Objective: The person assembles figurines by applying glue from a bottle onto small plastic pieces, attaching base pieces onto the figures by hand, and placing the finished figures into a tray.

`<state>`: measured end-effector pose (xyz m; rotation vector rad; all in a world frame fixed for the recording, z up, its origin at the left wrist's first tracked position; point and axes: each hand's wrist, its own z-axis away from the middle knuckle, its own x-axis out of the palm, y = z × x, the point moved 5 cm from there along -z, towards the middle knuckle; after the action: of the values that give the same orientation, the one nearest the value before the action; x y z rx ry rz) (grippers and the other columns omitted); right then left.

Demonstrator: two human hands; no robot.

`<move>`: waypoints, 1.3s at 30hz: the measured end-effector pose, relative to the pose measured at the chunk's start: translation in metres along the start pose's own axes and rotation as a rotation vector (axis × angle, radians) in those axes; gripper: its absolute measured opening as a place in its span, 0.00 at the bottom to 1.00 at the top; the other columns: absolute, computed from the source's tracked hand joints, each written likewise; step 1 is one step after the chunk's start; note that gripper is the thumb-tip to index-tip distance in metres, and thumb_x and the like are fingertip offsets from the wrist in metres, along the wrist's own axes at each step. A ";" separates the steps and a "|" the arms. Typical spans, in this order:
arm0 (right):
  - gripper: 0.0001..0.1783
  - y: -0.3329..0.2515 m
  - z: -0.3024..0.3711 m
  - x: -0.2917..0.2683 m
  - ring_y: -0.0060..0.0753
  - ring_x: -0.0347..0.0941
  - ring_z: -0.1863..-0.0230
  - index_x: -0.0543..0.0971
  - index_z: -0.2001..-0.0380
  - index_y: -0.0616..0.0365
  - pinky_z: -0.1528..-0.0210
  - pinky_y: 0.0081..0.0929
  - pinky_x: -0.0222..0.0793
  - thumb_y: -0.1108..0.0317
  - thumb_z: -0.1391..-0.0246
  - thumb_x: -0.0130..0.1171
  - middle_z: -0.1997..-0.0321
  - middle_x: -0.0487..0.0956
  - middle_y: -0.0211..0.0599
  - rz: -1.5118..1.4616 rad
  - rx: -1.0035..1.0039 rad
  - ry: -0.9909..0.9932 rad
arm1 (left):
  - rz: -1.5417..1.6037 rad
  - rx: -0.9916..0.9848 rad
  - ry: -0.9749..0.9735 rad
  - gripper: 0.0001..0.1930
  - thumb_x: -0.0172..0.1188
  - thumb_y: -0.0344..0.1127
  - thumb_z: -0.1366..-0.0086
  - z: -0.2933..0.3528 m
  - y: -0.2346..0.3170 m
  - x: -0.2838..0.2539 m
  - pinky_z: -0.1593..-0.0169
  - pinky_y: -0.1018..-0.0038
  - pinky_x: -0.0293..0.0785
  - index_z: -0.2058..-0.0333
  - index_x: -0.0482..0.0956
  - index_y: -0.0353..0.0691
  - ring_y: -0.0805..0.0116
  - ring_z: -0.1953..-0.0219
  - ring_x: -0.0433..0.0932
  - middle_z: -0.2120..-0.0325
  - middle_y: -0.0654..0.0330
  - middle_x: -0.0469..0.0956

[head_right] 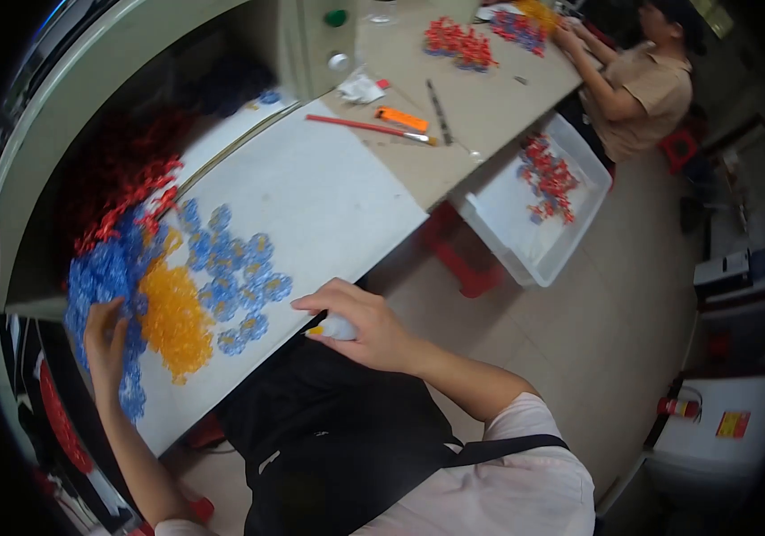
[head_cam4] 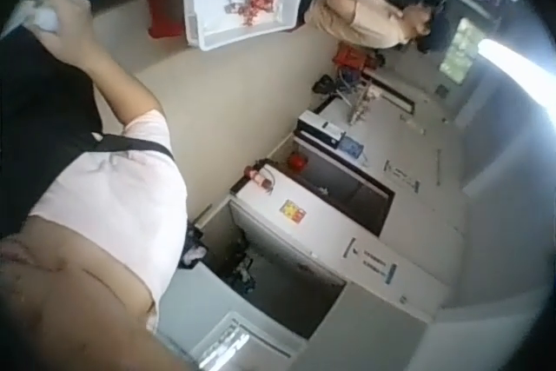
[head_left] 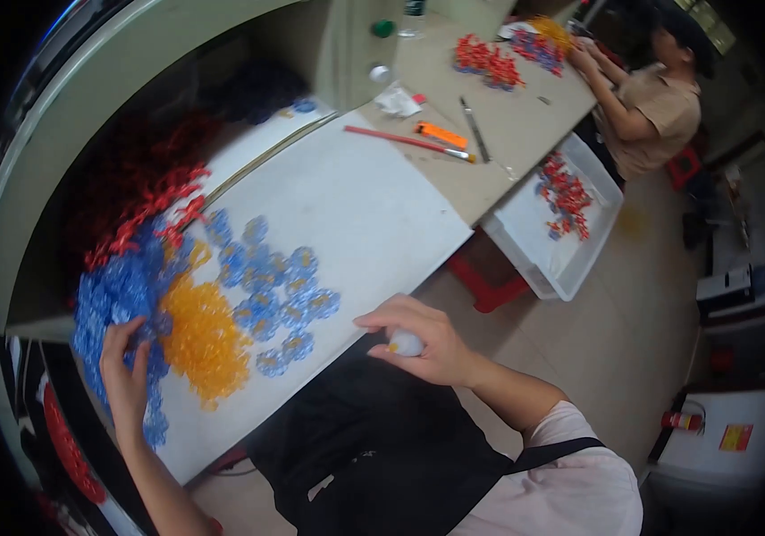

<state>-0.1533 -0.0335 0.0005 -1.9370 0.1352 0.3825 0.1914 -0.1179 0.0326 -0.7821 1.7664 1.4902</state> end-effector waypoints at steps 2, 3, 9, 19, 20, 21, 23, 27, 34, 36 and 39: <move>0.18 0.004 0.003 -0.002 0.26 0.66 0.71 0.73 0.62 0.61 0.67 0.20 0.62 0.78 0.62 0.59 0.69 0.71 0.36 0.020 0.031 0.001 | -0.215 0.164 0.038 0.19 0.57 0.22 0.54 -0.005 0.021 0.013 0.55 0.70 0.63 0.60 0.71 0.37 0.57 0.60 0.68 0.65 0.54 0.71; 0.18 0.008 0.007 -0.004 0.25 0.66 0.71 0.73 0.63 0.62 0.68 0.19 0.61 0.79 0.63 0.60 0.70 0.71 0.36 0.046 0.032 0.016 | -0.172 0.128 0.082 0.19 0.58 0.24 0.55 -0.007 0.028 0.022 0.53 0.69 0.62 0.60 0.71 0.38 0.56 0.58 0.67 0.63 0.53 0.70; 0.19 0.006 0.001 0.000 0.24 0.66 0.74 0.74 0.64 0.61 0.69 0.18 0.62 0.81 0.66 0.60 0.69 0.72 0.38 0.040 -0.023 0.006 | -0.140 0.215 0.277 0.14 0.56 0.27 0.51 -0.040 0.058 0.028 0.55 0.70 0.64 0.62 0.73 0.38 0.58 0.59 0.69 0.65 0.56 0.73; 0.19 0.014 0.009 -0.013 0.22 0.64 0.74 0.73 0.65 0.62 0.68 0.17 0.60 0.81 0.66 0.59 0.70 0.70 0.35 0.032 0.045 0.086 | -0.509 0.300 0.214 0.16 0.55 0.27 0.51 -0.136 0.064 0.099 0.57 0.67 0.66 0.61 0.72 0.42 0.57 0.61 0.70 0.67 0.56 0.73; 0.19 0.015 0.010 -0.013 0.21 0.63 0.74 0.72 0.64 0.62 0.69 0.17 0.60 0.81 0.66 0.59 0.71 0.70 0.35 0.048 0.025 0.073 | -0.530 0.284 0.242 0.17 0.56 0.27 0.52 -0.138 0.065 0.100 0.57 0.67 0.66 0.60 0.72 0.42 0.57 0.61 0.70 0.68 0.57 0.73; 0.19 0.015 0.012 -0.014 0.21 0.63 0.74 0.72 0.64 0.62 0.69 0.17 0.60 0.81 0.66 0.59 0.71 0.70 0.35 0.051 0.034 0.074 | -0.524 0.286 0.234 0.17 0.56 0.27 0.52 -0.137 0.065 0.101 0.57 0.67 0.66 0.60 0.72 0.42 0.57 0.61 0.70 0.68 0.57 0.73; 0.22 0.020 0.015 -0.015 0.20 0.62 0.75 0.66 0.59 0.63 0.69 0.18 0.60 0.83 0.63 0.54 0.67 0.68 0.37 -0.054 0.142 0.089 | -0.369 0.301 0.336 0.17 0.58 0.27 0.54 -0.131 0.065 0.091 0.58 0.67 0.66 0.62 0.73 0.41 0.57 0.63 0.70 0.68 0.56 0.73; 0.24 0.017 0.014 -0.013 0.21 0.62 0.74 0.60 0.56 0.62 0.72 0.17 0.61 0.84 0.61 0.47 0.60 0.63 0.41 -0.241 -0.005 0.121 | 0.197 0.163 0.331 0.14 0.58 0.27 0.51 -0.104 0.058 0.080 0.59 0.78 0.67 0.63 0.74 0.42 0.69 0.66 0.72 0.70 0.58 0.74; 0.23 -0.001 0.003 0.001 0.31 0.67 0.66 0.61 0.54 0.66 0.73 0.19 0.70 0.84 0.58 0.44 0.56 0.59 0.44 -0.342 0.067 0.027 | 1.171 -0.128 -0.062 0.15 0.57 0.26 0.49 -0.010 0.094 0.090 0.57 0.79 0.66 0.61 0.69 0.35 0.72 0.65 0.73 0.66 0.58 0.74; 0.24 -0.003 0.002 0.000 0.36 0.69 0.62 0.65 0.52 0.66 0.68 0.25 0.74 0.82 0.58 0.48 0.58 0.61 0.43 -0.401 0.068 0.052 | 1.308 -0.185 -0.143 0.15 0.56 0.26 0.49 0.018 0.098 0.103 0.56 0.78 0.66 0.60 0.68 0.35 0.71 0.64 0.73 0.67 0.58 0.74; 0.24 -0.001 -0.002 0.000 0.36 0.69 0.63 0.65 0.53 0.67 0.70 0.25 0.74 0.81 0.58 0.49 0.60 0.63 0.43 -0.519 0.145 0.195 | 1.461 -0.287 -0.219 0.16 0.57 0.28 0.48 0.038 0.105 0.109 0.54 0.75 0.66 0.61 0.65 0.36 0.68 0.61 0.74 0.68 0.56 0.74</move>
<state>-0.1524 -0.0347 0.0023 -1.7820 -0.2075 -0.1569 0.0486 -0.0654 -0.0001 0.8196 1.9732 2.5731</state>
